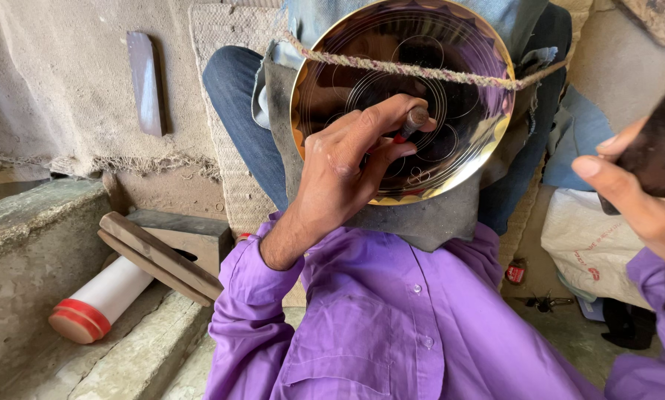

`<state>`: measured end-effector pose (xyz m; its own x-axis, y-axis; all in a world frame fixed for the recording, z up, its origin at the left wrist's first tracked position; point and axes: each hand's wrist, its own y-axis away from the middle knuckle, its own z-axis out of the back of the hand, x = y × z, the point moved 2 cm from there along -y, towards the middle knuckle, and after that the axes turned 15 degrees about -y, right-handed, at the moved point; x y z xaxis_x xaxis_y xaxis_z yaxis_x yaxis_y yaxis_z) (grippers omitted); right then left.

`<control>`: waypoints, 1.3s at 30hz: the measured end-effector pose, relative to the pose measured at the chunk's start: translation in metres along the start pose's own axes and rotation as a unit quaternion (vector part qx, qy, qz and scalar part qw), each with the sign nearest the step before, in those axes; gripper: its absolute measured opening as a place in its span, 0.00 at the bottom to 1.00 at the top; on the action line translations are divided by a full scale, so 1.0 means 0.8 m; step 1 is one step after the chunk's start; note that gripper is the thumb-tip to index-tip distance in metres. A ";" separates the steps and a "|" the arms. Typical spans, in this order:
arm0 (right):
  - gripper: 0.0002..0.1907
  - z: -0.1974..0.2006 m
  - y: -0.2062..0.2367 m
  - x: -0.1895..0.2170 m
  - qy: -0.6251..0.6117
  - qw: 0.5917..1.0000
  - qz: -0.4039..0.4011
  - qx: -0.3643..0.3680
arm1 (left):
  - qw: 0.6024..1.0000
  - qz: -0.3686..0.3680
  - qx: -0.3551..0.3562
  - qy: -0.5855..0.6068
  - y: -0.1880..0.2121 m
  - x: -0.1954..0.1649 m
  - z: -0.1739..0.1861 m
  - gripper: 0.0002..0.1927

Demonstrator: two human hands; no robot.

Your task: The person sits on the floor with a decorated brass plate held on a sandbag on their lap. They hold a small punch against the plate's surface and strike it with a wooden mallet, working across the floral pattern to engrave the design, repositioning the punch repeatedly.

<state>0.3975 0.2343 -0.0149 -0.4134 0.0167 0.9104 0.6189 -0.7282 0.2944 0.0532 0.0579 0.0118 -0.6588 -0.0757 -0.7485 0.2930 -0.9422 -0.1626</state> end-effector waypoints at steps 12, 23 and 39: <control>0.12 0.018 -0.022 0.000 0.003 0.997 -0.023 0.072 | 1.000 -0.002 -0.007 0.004 0.010 0.004 0.003 0.22; 0.28 -0.029 -0.069 0.081 0.254 0.936 0.188 0.157 | 0.993 0.074 -0.092 0.016 0.028 -0.011 -0.007 0.20; 0.42 -0.055 -0.130 0.134 0.287 0.885 0.161 0.328 | 0.963 0.185 -0.196 -0.007 0.048 -0.022 -0.030 0.21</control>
<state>0.2597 0.2815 0.0395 -0.2996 -0.6083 0.7350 0.9432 -0.0731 0.3240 0.0928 0.0309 0.0031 -0.4684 -0.3892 -0.7932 0.7468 -0.6541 -0.1200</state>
